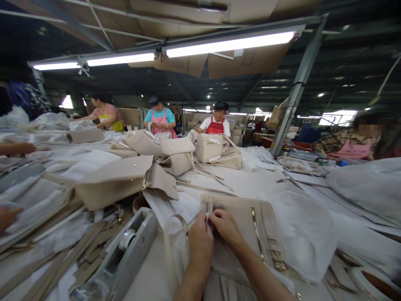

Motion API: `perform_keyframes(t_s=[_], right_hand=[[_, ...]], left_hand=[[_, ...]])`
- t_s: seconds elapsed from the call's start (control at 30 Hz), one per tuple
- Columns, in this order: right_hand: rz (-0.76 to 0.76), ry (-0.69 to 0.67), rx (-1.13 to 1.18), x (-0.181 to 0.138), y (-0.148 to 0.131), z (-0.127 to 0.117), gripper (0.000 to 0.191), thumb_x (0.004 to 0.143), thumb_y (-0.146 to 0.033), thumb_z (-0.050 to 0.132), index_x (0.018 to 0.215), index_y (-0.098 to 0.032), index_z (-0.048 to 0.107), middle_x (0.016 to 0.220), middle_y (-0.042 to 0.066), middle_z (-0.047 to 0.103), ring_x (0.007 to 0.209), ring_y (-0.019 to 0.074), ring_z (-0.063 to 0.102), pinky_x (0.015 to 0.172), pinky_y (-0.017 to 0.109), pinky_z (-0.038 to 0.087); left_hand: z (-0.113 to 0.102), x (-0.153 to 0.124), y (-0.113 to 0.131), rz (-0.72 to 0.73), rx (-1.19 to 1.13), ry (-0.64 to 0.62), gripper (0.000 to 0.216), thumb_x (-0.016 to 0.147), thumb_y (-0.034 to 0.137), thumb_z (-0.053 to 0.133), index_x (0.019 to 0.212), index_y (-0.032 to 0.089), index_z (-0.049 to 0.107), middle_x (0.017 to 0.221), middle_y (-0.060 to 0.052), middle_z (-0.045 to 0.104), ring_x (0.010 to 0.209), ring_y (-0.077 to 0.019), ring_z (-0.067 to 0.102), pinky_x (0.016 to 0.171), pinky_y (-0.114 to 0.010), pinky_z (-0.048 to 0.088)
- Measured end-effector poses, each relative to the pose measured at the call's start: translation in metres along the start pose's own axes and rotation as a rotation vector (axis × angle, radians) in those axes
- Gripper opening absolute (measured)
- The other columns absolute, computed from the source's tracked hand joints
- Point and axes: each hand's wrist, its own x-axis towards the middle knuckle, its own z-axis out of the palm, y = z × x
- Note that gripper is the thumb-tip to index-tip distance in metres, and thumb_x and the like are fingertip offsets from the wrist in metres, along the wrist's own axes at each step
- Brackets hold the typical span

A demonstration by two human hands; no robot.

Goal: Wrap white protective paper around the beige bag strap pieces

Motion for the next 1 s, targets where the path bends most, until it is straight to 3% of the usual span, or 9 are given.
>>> perform_keyframes(t_s=[0.2, 0.37, 0.57, 0.63, 0.7, 0.87, 1.0], right_hand=[[0.007, -0.110, 0.109, -0.008, 0.003, 0.001, 0.028, 0.065, -0.044, 0.054, 0.051, -0.022, 0.046, 0.047, -0.005, 0.044, 0.047, 0.0118, 0.040, 0.045, 0.025, 0.030], [0.028, -0.216, 0.189, -0.013, 0.001, 0.001, 0.035, 0.076, -0.054, 0.043, 0.061, -0.022, 0.046, 0.048, -0.004, 0.049, 0.041, 0.0130, 0.045, 0.040, 0.025, 0.035], [-0.066, -0.141, 0.085, -0.006, -0.004, -0.005, 0.043, 0.073, -0.060, 0.052, 0.056, -0.020, 0.050, 0.049, -0.003, 0.048, 0.050, 0.0136, 0.046, 0.047, 0.025, 0.034], [-0.123, -0.115, 0.037, -0.003, -0.006, -0.010, 0.041, 0.072, -0.055, 0.055, 0.052, -0.020, 0.049, 0.051, -0.002, 0.047, 0.054, 0.0138, 0.045, 0.050, 0.026, 0.034], [-0.155, -0.125, 0.007, -0.002, -0.007, -0.014, 0.040, 0.075, -0.053, 0.052, 0.052, -0.021, 0.048, 0.048, -0.003, 0.044, 0.050, 0.0131, 0.042, 0.049, 0.026, 0.032], [-0.215, -0.125, -0.063, -0.001, -0.011, -0.014, 0.033, 0.083, -0.042, 0.042, 0.057, -0.021, 0.045, 0.048, -0.005, 0.041, 0.047, 0.0121, 0.040, 0.046, 0.024, 0.031], [-0.236, -0.032, -0.248, -0.008, -0.021, -0.019, 0.032, 0.086, -0.028, 0.043, 0.056, -0.019, 0.050, 0.052, -0.003, 0.049, 0.053, 0.0117, 0.042, 0.052, 0.024, 0.032]], left_hand=[[0.003, 0.001, 0.001, -0.004, 0.239, -0.047, 0.020, 0.087, 0.014, 0.040, 0.081, 0.020, 0.059, 0.079, -0.011, 0.065, 0.077, -0.0248, 0.059, 0.068, -0.031, 0.033], [0.003, 0.004, 0.001, -0.048, 0.123, -0.022, 0.013, 0.084, 0.016, 0.051, 0.075, 0.021, 0.057, 0.074, -0.008, 0.061, 0.076, -0.0238, 0.059, 0.072, -0.030, 0.036], [0.000, -0.003, 0.012, -0.026, 0.105, -0.013, 0.014, 0.084, 0.012, 0.048, 0.079, 0.019, 0.059, 0.079, -0.009, 0.061, 0.079, -0.0240, 0.059, 0.079, -0.032, 0.039], [-0.007, -0.001, 0.013, -0.055, -0.052, -0.057, 0.009, 0.080, 0.013, 0.055, 0.074, 0.019, 0.058, 0.077, -0.006, 0.060, 0.081, -0.0226, 0.058, 0.079, -0.031, 0.040], [-0.014, 0.004, 0.013, -0.182, -0.304, -0.126, 0.011, 0.079, 0.021, 0.058, 0.068, 0.019, 0.056, 0.070, -0.003, 0.058, 0.074, -0.0199, 0.059, 0.071, -0.028, 0.043], [-0.017, 0.013, 0.011, -0.506, -0.682, -0.325, 0.031, 0.087, 0.043, 0.047, 0.077, 0.016, 0.060, 0.057, -0.003, 0.060, 0.047, -0.0161, 0.057, 0.046, -0.026, 0.046], [-0.013, 0.008, 0.016, -0.654, -0.889, -0.350, 0.019, 0.089, 0.028, 0.052, 0.082, 0.014, 0.063, 0.060, -0.005, 0.068, 0.048, -0.0158, 0.064, 0.045, -0.024, 0.052]])
